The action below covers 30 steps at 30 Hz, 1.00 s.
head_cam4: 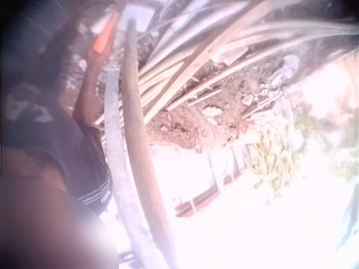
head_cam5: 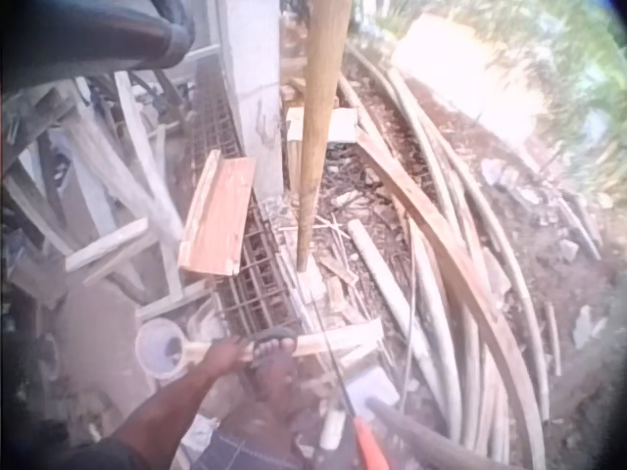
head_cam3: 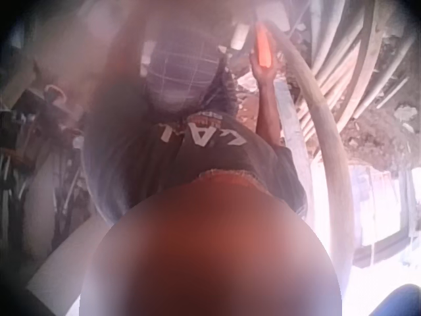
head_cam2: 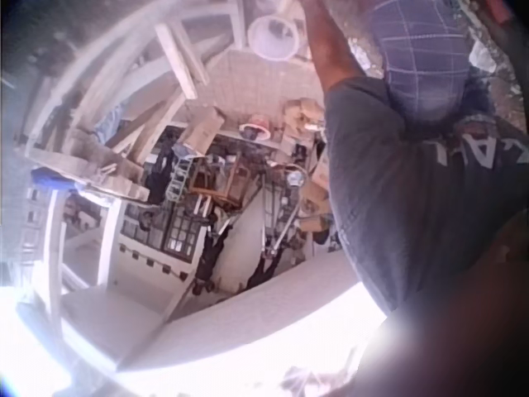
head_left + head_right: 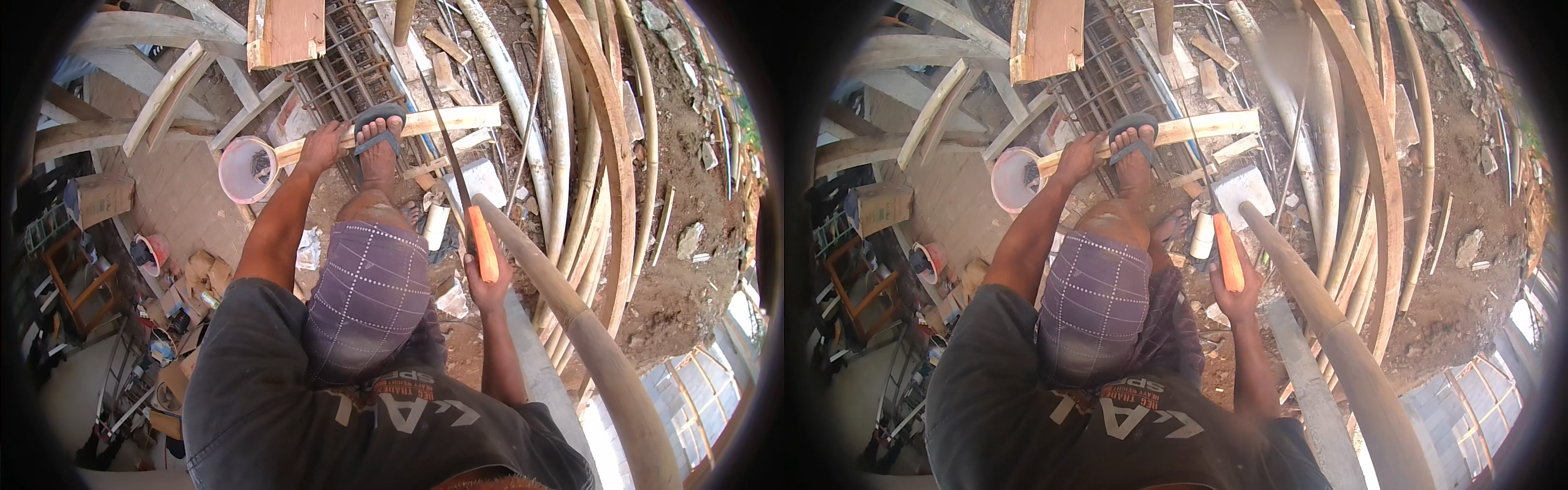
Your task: The person uses a hand saw to cut a wooden plank on a construction site. They position the plank, hold it with their left hand, and saw it with their right hand while standing on a cluttered ground.
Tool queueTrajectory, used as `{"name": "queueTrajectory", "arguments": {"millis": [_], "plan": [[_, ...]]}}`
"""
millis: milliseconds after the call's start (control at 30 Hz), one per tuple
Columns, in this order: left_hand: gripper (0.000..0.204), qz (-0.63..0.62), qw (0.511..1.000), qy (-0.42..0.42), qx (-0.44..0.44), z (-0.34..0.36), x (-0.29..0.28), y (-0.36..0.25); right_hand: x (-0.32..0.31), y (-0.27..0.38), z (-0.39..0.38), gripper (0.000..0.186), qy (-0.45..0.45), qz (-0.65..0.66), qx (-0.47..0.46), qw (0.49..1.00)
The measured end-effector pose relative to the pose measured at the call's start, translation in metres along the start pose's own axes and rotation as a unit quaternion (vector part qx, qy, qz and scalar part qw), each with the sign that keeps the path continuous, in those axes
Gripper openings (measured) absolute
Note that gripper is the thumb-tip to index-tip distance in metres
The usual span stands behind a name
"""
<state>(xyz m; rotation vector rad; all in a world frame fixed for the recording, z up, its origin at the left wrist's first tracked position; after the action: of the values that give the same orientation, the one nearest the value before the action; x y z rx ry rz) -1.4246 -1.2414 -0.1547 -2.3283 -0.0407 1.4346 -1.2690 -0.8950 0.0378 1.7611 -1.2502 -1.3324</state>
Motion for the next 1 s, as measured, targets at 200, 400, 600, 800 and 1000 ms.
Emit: {"name": "queueTrajectory", "arguments": {"millis": [200,400,600,800,1000], "plan": [[0.061,-0.008,1.0,-0.015,-0.008,0.008,0.005,-0.005,0.013,0.007,0.011,0.062,0.02,-0.022,-0.002,1.0],[0.059,0.017,1.0,-0.017,-0.011,0.011,0.01,-0.001,0.009,0.006,0.024,0.059,0.025,-0.04,0.013,0.999],[0.057,0.003,1.0,0.003,-0.008,0.014,0.013,0.0,0.004,0.009,0.028,0.059,0.01,-0.061,-0.001,0.998],[0.052,-0.015,1.0,-0.017,-0.017,0.015,0.007,-0.005,-0.021,0.021,0.001,0.059,0.048,-0.068,0.087,0.993],[0.052,0.002,0.999,0.016,-0.027,0.018,0.014,-0.003,-0.021,0.051,0.026,0.062,0.068,-0.048,0.117,0.99]]}}
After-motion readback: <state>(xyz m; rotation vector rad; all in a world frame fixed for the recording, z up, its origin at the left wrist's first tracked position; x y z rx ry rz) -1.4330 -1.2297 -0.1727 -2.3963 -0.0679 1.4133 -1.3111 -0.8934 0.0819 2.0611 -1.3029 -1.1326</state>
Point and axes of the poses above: each hand's wrist, its own z-axis towards the middle knuckle, its own x-axis out of the palm, y = z × x, the point moved 10 cm from there along z, towards the middle knuckle, and after that the axes turned 6 degrees about x, right-handed, at the moved point
